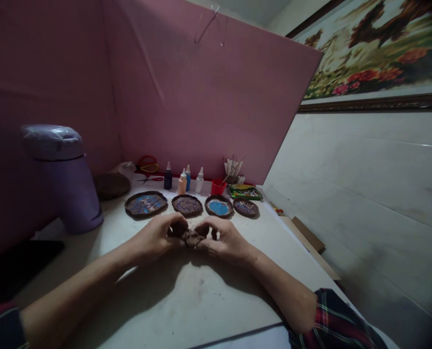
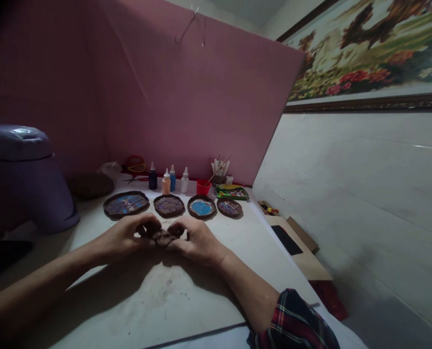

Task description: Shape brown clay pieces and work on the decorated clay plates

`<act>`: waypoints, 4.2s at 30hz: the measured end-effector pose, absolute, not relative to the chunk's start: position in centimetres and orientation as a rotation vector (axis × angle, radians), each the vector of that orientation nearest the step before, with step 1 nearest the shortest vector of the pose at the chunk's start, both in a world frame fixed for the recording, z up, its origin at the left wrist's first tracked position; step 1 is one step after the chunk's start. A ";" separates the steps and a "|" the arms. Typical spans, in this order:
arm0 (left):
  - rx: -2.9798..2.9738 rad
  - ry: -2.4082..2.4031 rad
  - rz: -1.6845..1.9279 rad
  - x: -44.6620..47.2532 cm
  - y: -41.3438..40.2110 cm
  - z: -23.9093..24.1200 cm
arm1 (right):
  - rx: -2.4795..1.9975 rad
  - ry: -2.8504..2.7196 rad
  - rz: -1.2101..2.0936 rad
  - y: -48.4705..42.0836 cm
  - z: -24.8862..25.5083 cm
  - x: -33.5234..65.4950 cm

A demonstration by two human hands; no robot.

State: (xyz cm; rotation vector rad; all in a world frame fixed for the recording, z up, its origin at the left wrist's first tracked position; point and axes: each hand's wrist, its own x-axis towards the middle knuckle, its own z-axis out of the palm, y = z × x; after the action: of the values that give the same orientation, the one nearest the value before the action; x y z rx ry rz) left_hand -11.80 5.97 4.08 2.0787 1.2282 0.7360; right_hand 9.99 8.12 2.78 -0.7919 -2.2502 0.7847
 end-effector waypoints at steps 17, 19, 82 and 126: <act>1.960 1.212 0.946 -10.7 7.8 1.9 | -0.665 -2.013 0.703 10.0 0.5 9.2; 1.916 1.197 0.961 -10.6 7.7 1.8 | -0.670 -1.999 0.701 9.9 0.4 9.1; 1.901 1.108 0.704 -10.8 5.9 3.7 | -0.816 -1.863 0.787 8.5 1.8 9.2; 1.239 1.263 1.499 -12.5 8.0 3.1 | -0.444 -2.668 0.057 7.7 1.8 9.1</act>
State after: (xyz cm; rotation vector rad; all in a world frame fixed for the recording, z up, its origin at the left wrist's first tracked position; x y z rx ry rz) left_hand -12.47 8.00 3.12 1.2391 1.2630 1.4995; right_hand 9.13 7.73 1.79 -0.4444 -2.6676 0.0573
